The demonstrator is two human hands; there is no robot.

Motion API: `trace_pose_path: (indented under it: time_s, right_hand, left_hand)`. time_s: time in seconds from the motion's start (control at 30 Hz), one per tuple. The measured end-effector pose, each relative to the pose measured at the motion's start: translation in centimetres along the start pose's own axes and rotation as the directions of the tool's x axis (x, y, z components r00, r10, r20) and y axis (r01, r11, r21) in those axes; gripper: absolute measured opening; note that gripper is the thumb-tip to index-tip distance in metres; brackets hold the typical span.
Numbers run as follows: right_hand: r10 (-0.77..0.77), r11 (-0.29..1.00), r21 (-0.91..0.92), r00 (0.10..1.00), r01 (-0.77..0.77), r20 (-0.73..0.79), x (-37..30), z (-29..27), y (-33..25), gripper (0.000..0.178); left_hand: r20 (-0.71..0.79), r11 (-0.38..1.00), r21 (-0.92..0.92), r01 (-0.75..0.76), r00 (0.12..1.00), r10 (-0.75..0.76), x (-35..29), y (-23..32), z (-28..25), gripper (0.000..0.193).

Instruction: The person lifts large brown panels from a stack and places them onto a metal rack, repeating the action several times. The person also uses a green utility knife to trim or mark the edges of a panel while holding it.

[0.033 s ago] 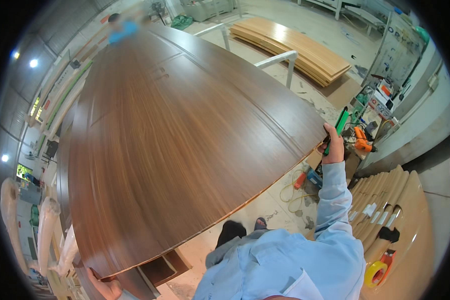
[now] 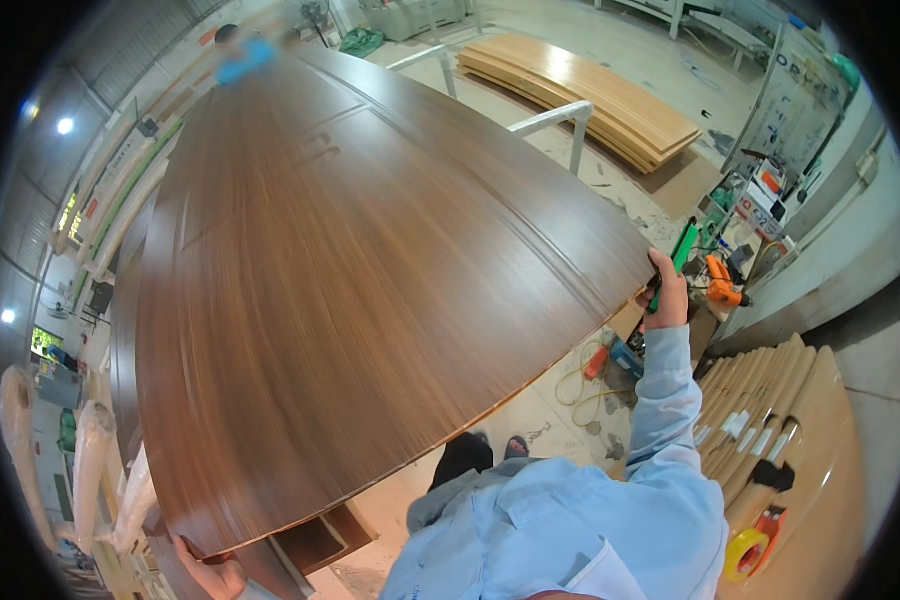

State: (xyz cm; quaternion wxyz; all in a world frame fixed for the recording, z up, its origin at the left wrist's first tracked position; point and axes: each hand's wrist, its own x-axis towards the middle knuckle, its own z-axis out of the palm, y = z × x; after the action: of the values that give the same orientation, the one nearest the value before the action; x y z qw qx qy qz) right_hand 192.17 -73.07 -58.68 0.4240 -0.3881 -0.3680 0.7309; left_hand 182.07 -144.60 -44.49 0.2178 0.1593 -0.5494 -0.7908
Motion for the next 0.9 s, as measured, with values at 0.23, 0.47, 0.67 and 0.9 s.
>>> trace_pose_path:
  time_s: [0.23,0.47,0.67,0.9]
  right_hand:
    - [0.031,1.0,-0.005,0.999,-0.031,-0.016,14.7,-6.1,2.4,0.026]
    - [0.006,0.986,-0.169,1.0,-0.005,0.008,28.1,-10.4,2.0,0.03]
    - [0.029,0.971,-0.234,0.997,-0.045,-0.071,43.5,-13.0,2.5,0.027]
    - [0.16,0.961,-0.208,0.979,-0.184,-0.127,60.6,-17.6,4.9,0.033]
  left_hand:
    - [0.061,0.98,0.131,-0.149,0.988,0.142,-6.7,-12.0,7.8,0.082]
    - [0.123,0.958,0.187,-0.217,0.973,0.196,-7.1,-31.1,14.2,0.091]
    - [-0.239,0.827,-0.244,0.506,0.795,-0.557,-11.5,-45.7,27.8,0.053]
    - [-0.36,0.65,-0.472,0.596,0.542,-0.759,-20.1,-55.7,40.9,0.06]
